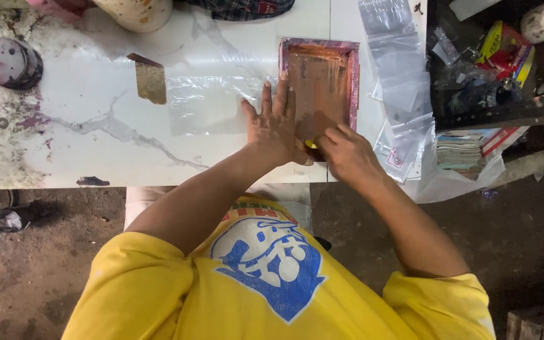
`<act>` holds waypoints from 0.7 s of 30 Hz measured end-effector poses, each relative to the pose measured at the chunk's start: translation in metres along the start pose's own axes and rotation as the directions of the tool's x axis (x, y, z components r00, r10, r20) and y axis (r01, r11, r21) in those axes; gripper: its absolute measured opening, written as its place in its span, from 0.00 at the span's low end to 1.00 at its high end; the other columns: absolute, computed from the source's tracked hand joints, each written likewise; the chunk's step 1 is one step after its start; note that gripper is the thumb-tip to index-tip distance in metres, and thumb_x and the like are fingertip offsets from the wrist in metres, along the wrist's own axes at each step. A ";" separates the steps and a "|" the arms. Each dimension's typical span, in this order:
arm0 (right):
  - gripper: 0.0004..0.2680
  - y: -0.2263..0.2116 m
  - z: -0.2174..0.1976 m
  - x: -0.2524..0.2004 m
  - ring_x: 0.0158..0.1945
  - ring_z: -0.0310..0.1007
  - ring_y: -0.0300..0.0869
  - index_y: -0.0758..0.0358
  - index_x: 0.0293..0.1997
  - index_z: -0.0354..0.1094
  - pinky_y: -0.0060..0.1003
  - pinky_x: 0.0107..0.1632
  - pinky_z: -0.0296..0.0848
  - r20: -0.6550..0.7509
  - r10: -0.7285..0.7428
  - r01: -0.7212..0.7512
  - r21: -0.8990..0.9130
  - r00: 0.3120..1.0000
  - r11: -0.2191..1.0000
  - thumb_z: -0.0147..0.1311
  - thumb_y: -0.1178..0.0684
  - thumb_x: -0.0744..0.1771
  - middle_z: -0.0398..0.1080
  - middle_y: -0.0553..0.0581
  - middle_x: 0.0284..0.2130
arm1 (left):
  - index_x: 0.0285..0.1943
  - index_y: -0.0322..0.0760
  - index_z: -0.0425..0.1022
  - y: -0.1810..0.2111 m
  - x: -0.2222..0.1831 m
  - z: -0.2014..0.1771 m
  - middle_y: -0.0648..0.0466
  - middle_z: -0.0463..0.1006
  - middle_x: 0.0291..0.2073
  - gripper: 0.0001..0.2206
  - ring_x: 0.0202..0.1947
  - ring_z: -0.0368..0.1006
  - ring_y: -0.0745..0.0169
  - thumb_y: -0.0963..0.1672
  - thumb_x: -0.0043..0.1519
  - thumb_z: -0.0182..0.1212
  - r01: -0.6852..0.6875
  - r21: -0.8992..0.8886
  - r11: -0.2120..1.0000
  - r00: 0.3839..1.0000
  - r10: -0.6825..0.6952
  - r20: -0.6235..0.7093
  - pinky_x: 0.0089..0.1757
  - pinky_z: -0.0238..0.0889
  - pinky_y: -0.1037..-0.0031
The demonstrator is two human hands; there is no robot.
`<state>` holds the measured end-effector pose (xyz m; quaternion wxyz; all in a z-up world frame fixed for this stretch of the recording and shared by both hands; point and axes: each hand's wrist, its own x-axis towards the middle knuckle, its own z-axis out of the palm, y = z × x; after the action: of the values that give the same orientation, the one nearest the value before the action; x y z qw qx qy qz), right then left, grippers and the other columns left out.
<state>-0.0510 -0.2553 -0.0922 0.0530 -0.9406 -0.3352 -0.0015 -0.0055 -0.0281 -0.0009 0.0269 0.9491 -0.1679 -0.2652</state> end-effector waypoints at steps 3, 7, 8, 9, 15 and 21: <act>0.05 -0.010 -0.015 0.012 0.50 0.75 0.59 0.61 0.40 0.71 0.51 0.52 0.73 -0.044 0.215 -0.208 0.129 0.976 0.970 0.54 0.51 0.70 0.71 0.59 0.35 | 0.82 0.35 0.37 0.003 -0.015 -0.013 0.40 0.26 0.79 0.51 0.78 0.32 0.32 0.59 0.58 0.65 0.015 -0.017 1.000 1.000 -0.015 -0.024 0.60 0.40 0.26; 0.07 -0.021 -0.032 0.052 0.48 0.77 0.61 0.56 0.41 0.75 0.54 0.50 0.73 0.154 0.590 -0.604 0.334 0.793 0.724 0.56 0.46 0.67 0.77 0.63 0.35 | 0.82 0.35 0.35 0.001 -0.004 -0.002 0.39 0.23 0.79 0.65 0.78 0.30 0.32 0.69 0.46 0.67 -0.003 -0.009 1.000 1.000 0.003 0.021 0.61 0.38 0.25; 0.08 -0.014 -0.032 0.064 0.48 0.77 0.57 0.53 0.42 0.76 0.50 0.50 0.74 0.121 0.685 -0.668 0.395 0.718 0.630 0.59 0.45 0.65 0.78 0.60 0.35 | 0.82 0.35 0.36 0.000 -0.002 0.000 0.39 0.24 0.79 0.65 0.78 0.31 0.32 0.69 0.45 0.66 -0.004 -0.006 1.000 1.000 0.004 0.018 0.60 0.38 0.24; 0.09 -0.006 -0.032 0.076 0.49 0.78 0.52 0.51 0.43 0.76 0.47 0.50 0.75 0.097 0.771 -0.716 0.458 0.630 0.527 0.61 0.45 0.63 0.78 0.57 0.36 | 0.81 0.36 0.36 -0.001 -0.001 0.002 0.39 0.24 0.79 0.65 0.78 0.31 0.32 0.70 0.45 0.65 -0.006 -0.002 1.000 1.000 0.006 0.016 0.59 0.37 0.23; 0.05 0.031 -0.041 0.120 0.34 0.78 0.45 0.52 0.39 0.69 0.40 0.38 0.72 -0.143 0.796 -0.627 0.540 0.588 0.561 0.54 0.53 0.62 0.80 0.49 0.32 | 0.82 0.42 0.18 0.001 -0.007 -0.025 0.50 0.09 0.77 0.68 0.79 0.17 0.41 0.70 0.46 0.64 0.052 0.024 0.998 0.978 -0.056 0.201 0.65 0.32 0.32; 0.07 0.040 -0.013 0.119 0.29 0.72 0.58 0.62 0.42 0.61 0.53 0.29 0.66 -0.266 0.583 -0.548 0.198 0.768 0.813 0.54 0.56 0.64 0.73 0.59 0.28 | 0.82 0.40 0.19 0.000 -0.007 -0.024 0.50 0.10 0.77 0.67 0.79 0.17 0.40 0.70 0.47 0.63 0.035 0.010 0.999 0.981 -0.036 0.191 0.65 0.33 0.31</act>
<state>0.0668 -0.2126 -0.0787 0.1549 -0.9808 -0.0229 -0.1167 0.0013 -0.0265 0.0234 0.0027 0.9221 -0.1538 -0.3550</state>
